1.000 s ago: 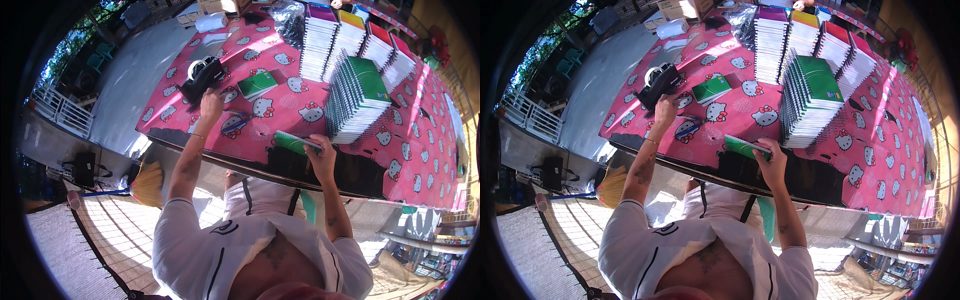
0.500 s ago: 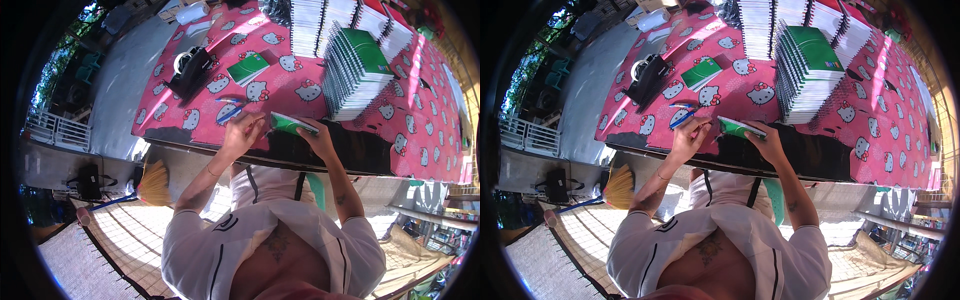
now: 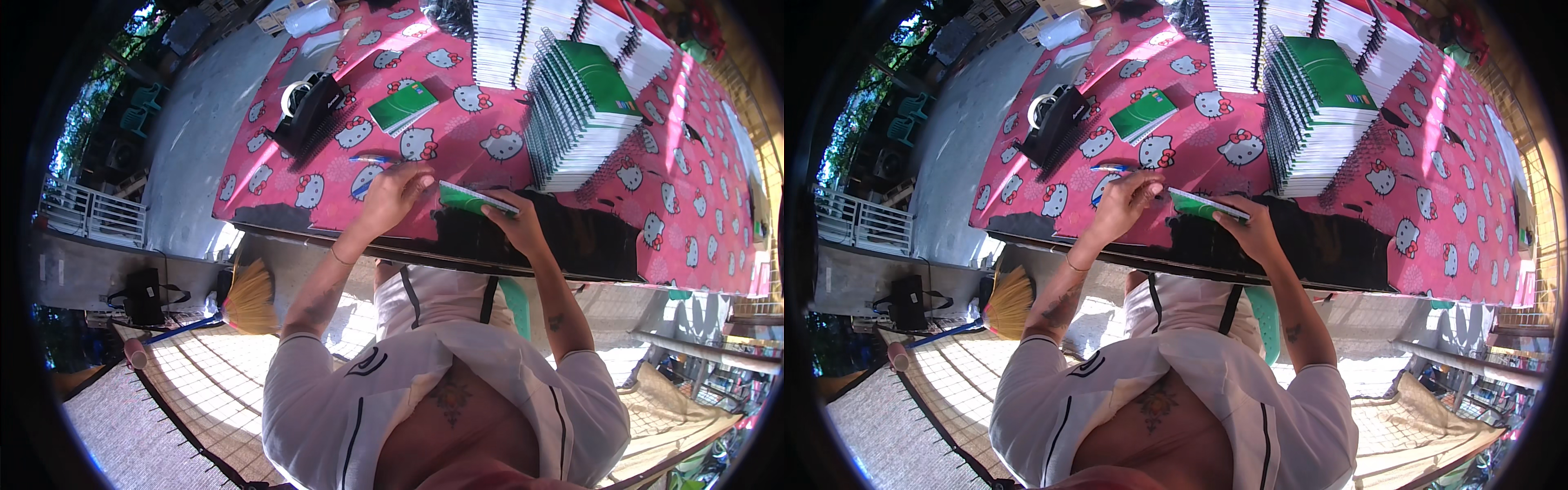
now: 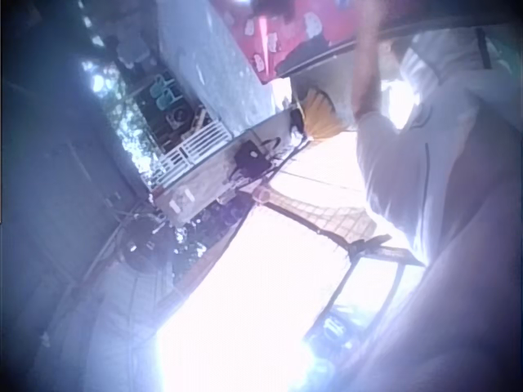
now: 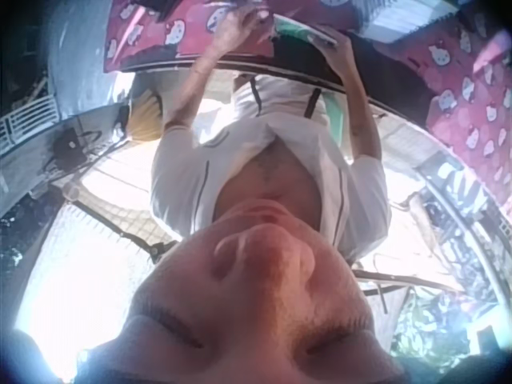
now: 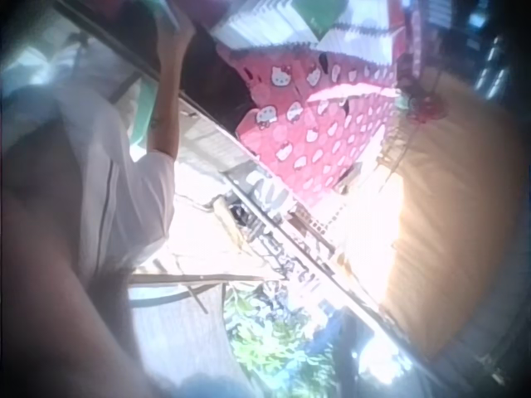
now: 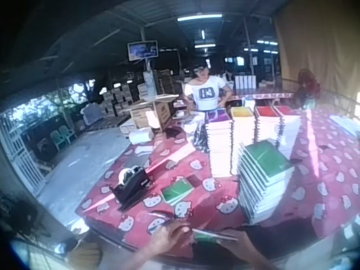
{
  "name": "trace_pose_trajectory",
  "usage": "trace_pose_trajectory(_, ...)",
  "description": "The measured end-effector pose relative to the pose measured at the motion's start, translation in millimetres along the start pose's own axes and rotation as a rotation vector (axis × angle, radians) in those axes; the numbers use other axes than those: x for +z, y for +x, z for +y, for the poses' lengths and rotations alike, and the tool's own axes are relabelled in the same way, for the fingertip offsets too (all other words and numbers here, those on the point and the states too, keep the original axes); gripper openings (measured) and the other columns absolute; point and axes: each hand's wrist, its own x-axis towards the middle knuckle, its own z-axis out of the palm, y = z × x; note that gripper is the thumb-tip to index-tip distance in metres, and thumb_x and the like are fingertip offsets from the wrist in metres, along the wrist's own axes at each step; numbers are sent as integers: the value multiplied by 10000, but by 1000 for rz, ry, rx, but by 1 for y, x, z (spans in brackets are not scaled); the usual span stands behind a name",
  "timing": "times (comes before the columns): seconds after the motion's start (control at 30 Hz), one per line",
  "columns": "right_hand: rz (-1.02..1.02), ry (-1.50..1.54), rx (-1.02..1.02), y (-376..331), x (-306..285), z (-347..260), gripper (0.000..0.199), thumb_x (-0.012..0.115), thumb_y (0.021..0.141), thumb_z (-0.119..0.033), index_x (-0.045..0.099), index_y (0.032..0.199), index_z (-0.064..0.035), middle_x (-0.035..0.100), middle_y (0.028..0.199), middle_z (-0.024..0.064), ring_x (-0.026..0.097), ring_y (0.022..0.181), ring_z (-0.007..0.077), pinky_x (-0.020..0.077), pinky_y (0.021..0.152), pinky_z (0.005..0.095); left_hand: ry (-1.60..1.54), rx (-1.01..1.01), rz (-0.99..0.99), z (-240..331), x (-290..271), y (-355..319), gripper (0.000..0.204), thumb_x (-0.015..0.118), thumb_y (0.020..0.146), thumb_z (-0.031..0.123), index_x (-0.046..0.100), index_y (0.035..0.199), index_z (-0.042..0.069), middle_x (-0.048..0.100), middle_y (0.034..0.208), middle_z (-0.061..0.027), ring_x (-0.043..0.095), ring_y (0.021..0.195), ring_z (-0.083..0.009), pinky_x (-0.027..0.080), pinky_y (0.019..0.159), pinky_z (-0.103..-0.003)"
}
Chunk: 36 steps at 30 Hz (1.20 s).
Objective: The person applies small pieces of tape to the edges of green and purple booklets by hand, then stacks the taped booklets into piles on a table.
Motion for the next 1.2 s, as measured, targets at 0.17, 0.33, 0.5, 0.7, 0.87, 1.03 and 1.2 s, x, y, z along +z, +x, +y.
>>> trace_pose_trajectory(0.17,-30,21,24,0,0,2,247,697,908,-85,695,1141,-4,713,948,51,600,864,67,485,766,247,23,192,-348,-17,-16,18,267,638,968,270,671,1114,49,659,1001,-86,649,806,-196,518,635,-295)
trace_pose_trajectory(0.33,15,90,29,-5,4,-9,257,691,920,-101,693,1160,-10,717,938,41,595,849,61,487,757,245,379,258,-172,21,-3,13,526,605,951,397,537,1348,59,519,1336,-154,540,1151,-309,438,937,-471)
trace_pose_trajectory(0.5,107,75,86,-14,8,-28,280,693,922,-112,680,1181,-7,715,959,44,592,859,62,491,762,241,747,279,-65,17,55,-48,894,636,862,519,330,1495,-32,258,1587,-223,246,1460,-418,103,1125,-686)
trace_pose_trajectory(0.7,61,112,93,-15,15,-39,289,686,925,-109,670,1189,8,707,962,44,583,847,63,489,746,237,771,299,90,27,41,-15,833,410,970,601,297,1510,-23,259,1573,-269,187,1481,-441,59,1113,-702)
trace_pose_trajectory(0.87,53,191,84,-13,12,-31,291,691,922,-108,669,1185,14,687,925,25,575,824,59,480,719,229,724,395,49,8,60,-45,843,388,965,620,313,1500,-27,293,1569,-246,223,1478,-419,51,1116,-700)
trace_pose_trajectory(1.03,56,148,135,-15,8,-41,300,696,919,-127,672,1185,10,697,924,35,585,814,59,485,726,230,729,390,25,15,64,-52,825,430,966,587,303,1506,-24,303,1580,-208,239,1486,-385,26,1128,-688)
trace_pose_trajectory(1.2,28,72,112,-11,6,-31,296,696,915,-132,678,1181,-3,700,899,52,589,794,69,487,727,245,537,381,29,44,15,8,381,604,967,289,609,1292,89,656,1228,-97,580,1226,-275,143,1149,-629)
